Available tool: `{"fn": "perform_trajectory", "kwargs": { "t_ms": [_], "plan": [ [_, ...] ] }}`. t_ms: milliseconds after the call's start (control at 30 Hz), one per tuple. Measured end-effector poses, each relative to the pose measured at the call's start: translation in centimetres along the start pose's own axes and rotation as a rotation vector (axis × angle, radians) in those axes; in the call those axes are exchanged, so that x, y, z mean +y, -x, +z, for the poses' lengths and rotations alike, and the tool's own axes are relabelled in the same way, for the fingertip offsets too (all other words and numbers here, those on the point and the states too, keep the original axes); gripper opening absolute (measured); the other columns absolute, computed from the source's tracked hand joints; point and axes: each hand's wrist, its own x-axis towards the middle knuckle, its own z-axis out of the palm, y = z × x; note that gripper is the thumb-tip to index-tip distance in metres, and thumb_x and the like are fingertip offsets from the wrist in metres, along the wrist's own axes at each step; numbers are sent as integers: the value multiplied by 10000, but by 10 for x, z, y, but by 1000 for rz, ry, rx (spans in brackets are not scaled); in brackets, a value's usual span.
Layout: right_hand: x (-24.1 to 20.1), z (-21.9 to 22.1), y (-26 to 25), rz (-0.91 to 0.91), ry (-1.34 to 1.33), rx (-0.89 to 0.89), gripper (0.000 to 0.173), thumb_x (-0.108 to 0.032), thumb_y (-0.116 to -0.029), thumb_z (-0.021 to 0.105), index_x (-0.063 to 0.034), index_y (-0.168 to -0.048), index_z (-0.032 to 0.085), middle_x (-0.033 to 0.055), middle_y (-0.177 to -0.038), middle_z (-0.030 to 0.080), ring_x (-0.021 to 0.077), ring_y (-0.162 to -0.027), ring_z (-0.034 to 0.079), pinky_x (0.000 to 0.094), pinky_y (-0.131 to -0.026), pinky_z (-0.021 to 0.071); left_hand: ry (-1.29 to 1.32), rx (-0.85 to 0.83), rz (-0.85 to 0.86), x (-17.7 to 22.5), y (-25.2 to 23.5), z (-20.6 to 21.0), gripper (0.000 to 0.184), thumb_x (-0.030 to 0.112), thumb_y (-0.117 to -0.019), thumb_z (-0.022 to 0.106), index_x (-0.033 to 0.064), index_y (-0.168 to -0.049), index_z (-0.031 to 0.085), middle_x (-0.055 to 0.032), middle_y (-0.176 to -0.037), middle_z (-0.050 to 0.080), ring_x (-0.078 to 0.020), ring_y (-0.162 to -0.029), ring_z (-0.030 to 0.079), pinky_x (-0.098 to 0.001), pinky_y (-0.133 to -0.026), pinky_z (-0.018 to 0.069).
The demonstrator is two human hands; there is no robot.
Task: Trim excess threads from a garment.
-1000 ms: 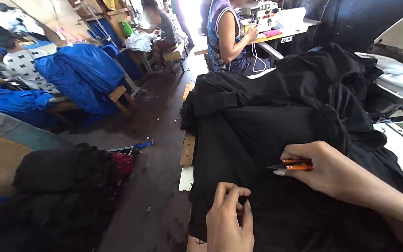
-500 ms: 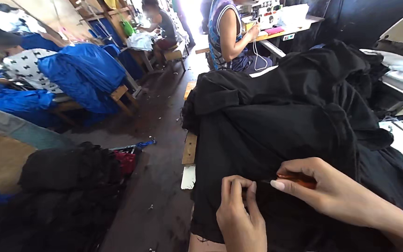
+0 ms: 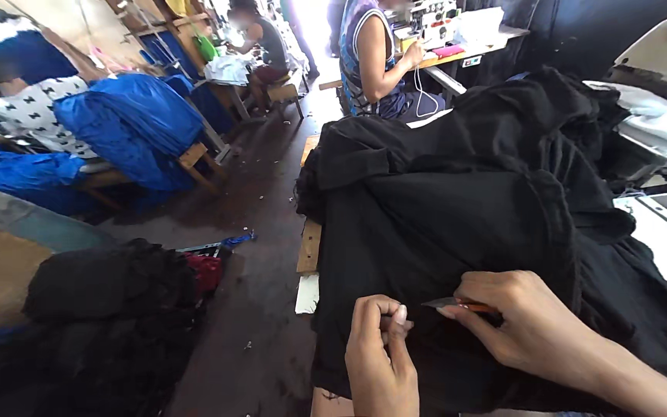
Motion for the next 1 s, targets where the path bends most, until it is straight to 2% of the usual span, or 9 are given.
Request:
{"fn": "perform_trajectory", "kwargs": {
  "t_ms": [100, 233, 367, 500, 700, 800, 900, 1000],
  "plan": [
    [3, -8, -2, 56, -125, -69, 352, -418, -967, 574, -170, -730, 656, -98, -627, 532, -15, -557, 494, 186, -475, 390, -25, -24, 27, -1, 3, -4, 81, 17, -951, 613, -21, -971, 682, -87, -1008, 683, -59, -811, 702, -202, -699, 620],
    [3, -10, -4, 49, -129, -102, 338, -431, -938, 590, -165, -753, 685, -96, -642, 558, -14, -567, 509, 187, -482, 395, -182, -91, 87, 2, 4, -5, 163, 68, -904, 728, -13, -1045, 731, -119, -1100, 682, -54, -840, 707, -185, -722, 612],
    [4, -12, -4, 59, -152, -131, 348, -456, -943, 595, -165, -778, 691, -98, -658, 562, -25, -586, 513, 175, -496, 402, -261, -78, 176, -7, -1, -5, 77, 99, -914, 703, 44, -924, 756, -82, -1035, 697, -39, -803, 691, -166, -674, 586],
    [4, -10, -2, 4, -113, -133, 360, -455, -949, 587, -148, -783, 673, -61, -661, 572, 26, -580, 529, 217, -491, 412, -108, -125, 103, -10, -5, -13, 90, 72, -954, 639, 19, -924, 705, -56, -968, 694, -38, -771, 692, -187, -681, 610],
    [-8, 1, -5, -37, -58, -118, 355, -423, -941, 591, -124, -764, 663, -13, -663, 587, 100, -562, 560, 285, -465, 424, -20, -102, 72, -10, -4, -14, 91, 67, -946, 648, -4, -921, 700, -85, -1006, 663, -51, -803, 683, -187, -691, 607],
    [-11, 13, -8, -77, 35, -53, 363, -377, -941, 562, -131, -678, 614, -10, -613, 558, 116, -510, 548, 296, -423, 389, -1, -70, 68, -10, -5, -12, 83, 44, -931, 660, -23, -900, 699, -112, -1036, 603, -44, -814, 668, -172, -684, 606],
    [-6, 13, -9, -12, -58, -34, 362, -368, -951, 568, -128, -688, 635, -23, -607, 562, 84, -518, 537, 269, -446, 407, 55, -106, 21, -6, -5, -21, 75, 25, -939, 645, -34, -913, 683, -107, -1032, 599, -55, -813, 673, -188, -686, 614],
    [1, -1, -15, 163, -387, -42, 342, -410, -991, 601, -141, -792, 671, -100, -624, 521, -57, -555, 468, 130, -491, 373, 175, -362, -52, 6, -3, -55, 78, 32, -986, 603, -22, -954, 650, -41, -860, 685, -46, -719, 679, -219, -662, 599]
  ]
}}
